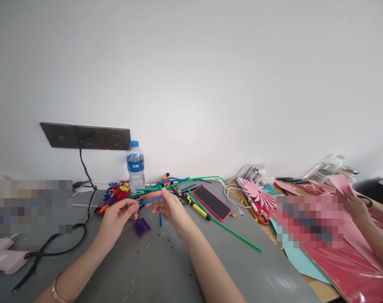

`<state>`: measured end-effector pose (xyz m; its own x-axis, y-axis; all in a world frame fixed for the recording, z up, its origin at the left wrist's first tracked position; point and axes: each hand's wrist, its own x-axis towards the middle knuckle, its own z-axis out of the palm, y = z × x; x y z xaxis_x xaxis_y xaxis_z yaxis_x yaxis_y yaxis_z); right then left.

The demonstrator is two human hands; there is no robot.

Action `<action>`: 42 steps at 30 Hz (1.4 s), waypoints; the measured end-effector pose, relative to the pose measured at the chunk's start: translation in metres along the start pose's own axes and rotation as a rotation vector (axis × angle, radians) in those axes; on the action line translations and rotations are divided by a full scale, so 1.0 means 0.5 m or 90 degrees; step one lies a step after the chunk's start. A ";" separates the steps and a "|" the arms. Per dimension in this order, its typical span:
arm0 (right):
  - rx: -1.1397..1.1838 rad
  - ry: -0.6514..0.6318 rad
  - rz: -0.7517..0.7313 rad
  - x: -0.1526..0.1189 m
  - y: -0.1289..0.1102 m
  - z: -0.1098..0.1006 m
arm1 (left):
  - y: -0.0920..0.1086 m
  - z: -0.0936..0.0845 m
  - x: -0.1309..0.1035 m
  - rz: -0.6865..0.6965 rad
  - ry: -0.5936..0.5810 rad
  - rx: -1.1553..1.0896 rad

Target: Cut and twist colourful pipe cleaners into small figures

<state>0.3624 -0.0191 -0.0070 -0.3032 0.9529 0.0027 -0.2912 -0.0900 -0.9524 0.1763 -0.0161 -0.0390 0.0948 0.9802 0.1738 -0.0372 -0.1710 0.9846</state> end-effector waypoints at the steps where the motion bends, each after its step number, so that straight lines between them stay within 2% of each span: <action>1: 0.008 -0.003 -0.026 0.000 0.003 0.004 | -0.001 0.003 0.000 -0.025 0.008 -0.027; 4: -0.019 0.013 -0.058 0.002 0.019 0.018 | -0.004 0.009 -0.002 -0.059 0.020 -0.070; 10: -0.069 0.086 -0.064 0.017 0.055 0.027 | -0.015 0.010 -0.008 -0.039 -0.008 -0.025; 18: -0.112 0.102 -0.108 0.020 0.056 0.027 | 0.000 0.012 -0.009 -0.004 -0.012 0.025; 21: -0.170 0.074 -0.113 0.012 0.042 0.023 | 0.003 0.013 -0.010 -0.025 -0.047 -0.009; 26: -0.190 -0.013 -0.076 0.000 0.018 0.016 | 0.008 0.016 -0.012 -0.171 -0.101 -0.194; 31: -0.164 -0.043 -0.090 0.003 0.019 0.016 | 0.013 0.016 -0.014 -0.277 -0.168 -0.251; 35: -0.134 -0.075 -0.094 0.003 0.022 0.017 | 0.013 0.013 -0.013 -0.304 -0.207 -0.244; 42: -0.138 -0.065 -0.104 -0.004 0.011 0.028 | 0.022 0.011 -0.017 -0.296 -0.249 -0.254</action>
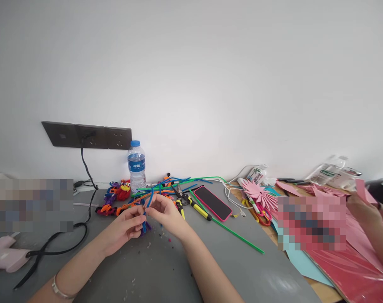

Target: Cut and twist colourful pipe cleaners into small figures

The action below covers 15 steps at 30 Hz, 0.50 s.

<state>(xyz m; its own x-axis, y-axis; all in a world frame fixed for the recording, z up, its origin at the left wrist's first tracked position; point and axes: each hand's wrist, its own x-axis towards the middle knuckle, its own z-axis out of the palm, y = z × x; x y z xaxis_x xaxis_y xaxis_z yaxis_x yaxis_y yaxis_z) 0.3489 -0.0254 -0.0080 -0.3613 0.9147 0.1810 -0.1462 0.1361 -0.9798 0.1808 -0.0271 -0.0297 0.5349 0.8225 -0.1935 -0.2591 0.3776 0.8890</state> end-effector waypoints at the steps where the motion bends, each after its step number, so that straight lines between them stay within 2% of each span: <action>1: -0.006 0.004 -0.017 0.000 -0.001 0.001 | 0.000 0.001 -0.001 0.005 0.000 -0.007; 5: -0.061 0.029 -0.101 -0.004 -0.003 0.005 | -0.001 0.004 0.000 0.058 0.021 -0.038; 11: -0.274 0.047 -0.211 -0.010 0.000 0.014 | 0.000 -0.001 0.007 0.121 0.081 -0.084; 15: -0.335 0.054 -0.230 -0.008 0.016 0.017 | 0.000 -0.004 0.011 0.152 0.137 -0.104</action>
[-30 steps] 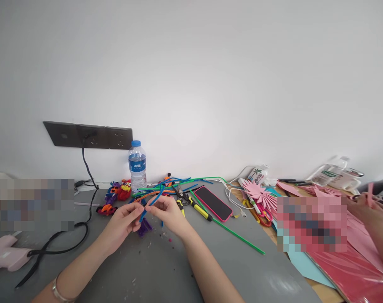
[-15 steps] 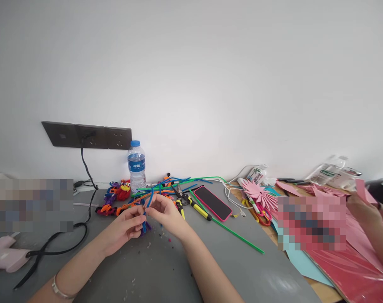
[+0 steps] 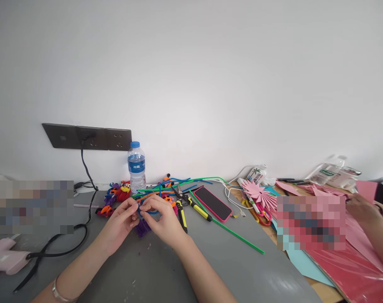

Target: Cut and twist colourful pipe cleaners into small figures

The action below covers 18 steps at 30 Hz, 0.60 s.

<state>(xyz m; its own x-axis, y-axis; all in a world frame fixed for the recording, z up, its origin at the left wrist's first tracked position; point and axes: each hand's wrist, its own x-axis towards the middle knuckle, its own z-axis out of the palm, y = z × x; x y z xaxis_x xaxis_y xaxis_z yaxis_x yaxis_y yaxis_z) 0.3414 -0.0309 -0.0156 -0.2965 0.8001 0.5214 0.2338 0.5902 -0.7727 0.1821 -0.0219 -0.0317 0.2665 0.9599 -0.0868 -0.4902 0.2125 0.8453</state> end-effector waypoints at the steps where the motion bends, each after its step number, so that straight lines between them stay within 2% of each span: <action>1: -0.013 -0.001 0.008 -0.002 0.003 0.004 | 0.000 0.000 0.001 0.007 0.011 -0.004; 6: -0.033 0.015 0.052 -0.010 0.014 0.024 | -0.004 0.002 0.003 0.003 0.036 -0.039; 8: 0.030 0.040 0.089 -0.009 0.014 0.027 | -0.006 0.003 0.003 -0.011 0.027 -0.031; 12: 0.255 0.060 0.188 -0.001 0.008 0.017 | -0.003 0.001 -0.002 -0.008 -0.007 0.057; 15: 0.367 0.039 0.237 0.007 0.001 0.006 | 0.004 -0.007 -0.002 0.058 -0.006 0.180; 18: 0.389 0.031 0.268 0.010 0.000 0.000 | 0.009 -0.017 0.003 0.142 0.003 0.279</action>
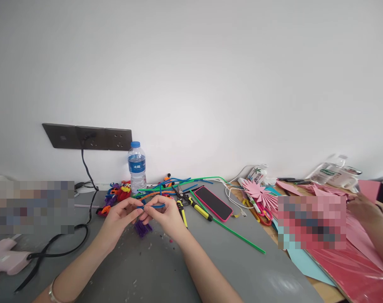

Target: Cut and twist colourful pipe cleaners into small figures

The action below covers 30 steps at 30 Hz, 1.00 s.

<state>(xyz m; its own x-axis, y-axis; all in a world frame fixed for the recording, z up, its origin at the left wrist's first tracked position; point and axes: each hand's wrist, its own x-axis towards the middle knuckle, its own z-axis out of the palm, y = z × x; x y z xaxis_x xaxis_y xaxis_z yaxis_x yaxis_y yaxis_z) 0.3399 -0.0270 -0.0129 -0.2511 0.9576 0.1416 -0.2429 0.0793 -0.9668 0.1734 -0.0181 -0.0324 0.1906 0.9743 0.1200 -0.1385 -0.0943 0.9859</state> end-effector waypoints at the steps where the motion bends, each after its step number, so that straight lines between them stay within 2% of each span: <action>1: 0.002 0.001 0.006 0.000 0.000 -0.001 | -0.001 -0.003 0.002 0.016 0.001 0.021; 8: 0.012 0.003 0.009 0.004 0.013 -0.010 | -0.011 -0.011 0.010 0.053 0.014 0.032; 14: 0.032 -0.013 0.027 0.003 0.009 -0.012 | -0.004 -0.010 0.006 0.083 0.007 0.018; 21: 0.082 -0.038 0.017 0.006 0.008 -0.014 | 0.005 -0.001 0.000 0.011 0.006 -0.009; 24: 0.085 -0.041 0.012 0.006 0.006 -0.016 | 0.009 0.000 -0.001 -0.023 -0.031 0.000; 30: 0.005 -0.072 0.107 0.001 -0.002 -0.021 | 0.010 0.003 0.000 -0.031 -0.122 0.069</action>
<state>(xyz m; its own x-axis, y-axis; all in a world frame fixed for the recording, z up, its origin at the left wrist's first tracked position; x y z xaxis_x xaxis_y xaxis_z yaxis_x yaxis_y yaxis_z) 0.3500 -0.0239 -0.0143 -0.3916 0.9201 0.0013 -0.1958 -0.0820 -0.9772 0.1741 -0.0187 -0.0273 0.3778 0.9223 0.0816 -0.0218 -0.0792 0.9966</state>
